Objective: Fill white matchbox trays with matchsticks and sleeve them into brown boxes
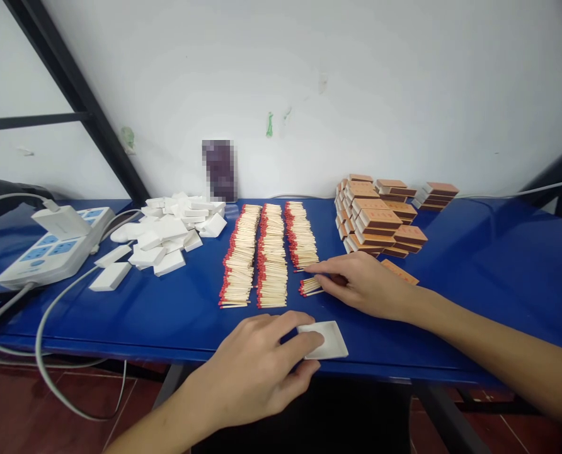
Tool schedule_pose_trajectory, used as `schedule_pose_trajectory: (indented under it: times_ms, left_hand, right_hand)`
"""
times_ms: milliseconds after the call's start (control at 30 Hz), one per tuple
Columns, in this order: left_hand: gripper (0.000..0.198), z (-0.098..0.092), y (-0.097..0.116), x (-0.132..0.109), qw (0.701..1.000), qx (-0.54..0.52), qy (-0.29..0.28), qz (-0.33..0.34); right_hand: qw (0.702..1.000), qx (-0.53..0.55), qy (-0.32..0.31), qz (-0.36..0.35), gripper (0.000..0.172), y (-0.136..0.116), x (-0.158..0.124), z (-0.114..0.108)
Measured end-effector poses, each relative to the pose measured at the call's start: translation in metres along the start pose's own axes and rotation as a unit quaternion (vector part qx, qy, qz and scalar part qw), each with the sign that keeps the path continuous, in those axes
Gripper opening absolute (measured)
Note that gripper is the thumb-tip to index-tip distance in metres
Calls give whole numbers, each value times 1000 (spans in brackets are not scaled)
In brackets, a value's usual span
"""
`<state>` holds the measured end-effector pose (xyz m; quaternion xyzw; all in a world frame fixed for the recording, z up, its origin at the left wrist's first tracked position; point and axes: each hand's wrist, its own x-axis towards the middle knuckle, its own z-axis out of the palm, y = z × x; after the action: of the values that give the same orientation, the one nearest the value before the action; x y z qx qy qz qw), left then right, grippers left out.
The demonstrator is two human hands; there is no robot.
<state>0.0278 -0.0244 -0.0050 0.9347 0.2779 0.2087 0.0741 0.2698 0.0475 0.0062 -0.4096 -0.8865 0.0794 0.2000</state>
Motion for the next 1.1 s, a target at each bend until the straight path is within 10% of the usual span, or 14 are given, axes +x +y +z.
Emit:
schedule_pose_trajectory:
  times_ms: [1100]
  left_hand:
    - [22, -1, 0, 1, 1000, -3, -2, 2]
  right_hand:
    - [999, -10, -23, 46, 26, -7, -1, -5]
